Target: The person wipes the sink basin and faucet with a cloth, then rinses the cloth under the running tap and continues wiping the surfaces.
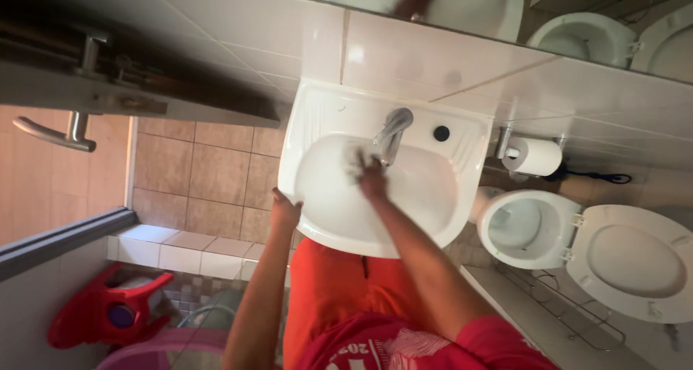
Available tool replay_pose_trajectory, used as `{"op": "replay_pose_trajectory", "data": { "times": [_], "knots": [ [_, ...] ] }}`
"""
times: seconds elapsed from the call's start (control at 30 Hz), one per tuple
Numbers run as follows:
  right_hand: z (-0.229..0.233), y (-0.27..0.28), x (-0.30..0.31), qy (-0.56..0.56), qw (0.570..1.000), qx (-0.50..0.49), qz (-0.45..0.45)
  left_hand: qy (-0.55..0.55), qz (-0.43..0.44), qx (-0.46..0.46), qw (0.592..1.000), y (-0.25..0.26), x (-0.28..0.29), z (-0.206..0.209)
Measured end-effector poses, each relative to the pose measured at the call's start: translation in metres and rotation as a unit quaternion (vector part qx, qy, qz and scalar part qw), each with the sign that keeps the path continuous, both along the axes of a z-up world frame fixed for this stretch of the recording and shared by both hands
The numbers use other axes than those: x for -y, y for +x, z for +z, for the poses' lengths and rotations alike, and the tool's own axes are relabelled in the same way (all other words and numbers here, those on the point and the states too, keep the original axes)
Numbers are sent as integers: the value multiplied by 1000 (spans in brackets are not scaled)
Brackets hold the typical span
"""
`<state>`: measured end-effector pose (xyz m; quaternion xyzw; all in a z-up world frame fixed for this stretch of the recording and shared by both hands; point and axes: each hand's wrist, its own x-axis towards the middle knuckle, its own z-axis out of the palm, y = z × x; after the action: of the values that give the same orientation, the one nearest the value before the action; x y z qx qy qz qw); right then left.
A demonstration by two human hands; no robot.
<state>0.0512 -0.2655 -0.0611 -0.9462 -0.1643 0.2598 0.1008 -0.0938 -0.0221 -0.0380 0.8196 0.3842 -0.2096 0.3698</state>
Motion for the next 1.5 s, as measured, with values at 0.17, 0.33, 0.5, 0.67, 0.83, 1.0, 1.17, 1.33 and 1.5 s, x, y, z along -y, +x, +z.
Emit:
{"op": "replay_pose_trajectory", "data": {
  "times": [0.17,0.33,0.5,0.67,0.83,1.0,1.17,1.33,1.5],
  "knots": [
    [38,-82,-13,94,967,-192,135,75,-38,-49,995,9,11,65],
    [66,-54,131,-9,978,-152,145,137,-97,7,986,7,29,123],
    [107,-62,169,-181,964,-166,103,127,-196,191,953,-21,68,98],
    [126,-99,61,32,955,-279,92,-23,-224,260,939,-7,106,103],
    [206,-53,52,336,898,-282,-30,-78,-341,212,913,46,101,139],
    [253,-32,72,499,840,-115,-179,-527,-51,179,829,73,136,140],
    [255,-45,35,498,794,82,-339,-644,149,136,738,77,188,178],
    [268,-34,36,281,889,303,-198,-654,51,187,731,79,165,220],
    [286,-2,64,453,880,-23,-140,-672,-28,66,737,91,152,243]
  ]
}}
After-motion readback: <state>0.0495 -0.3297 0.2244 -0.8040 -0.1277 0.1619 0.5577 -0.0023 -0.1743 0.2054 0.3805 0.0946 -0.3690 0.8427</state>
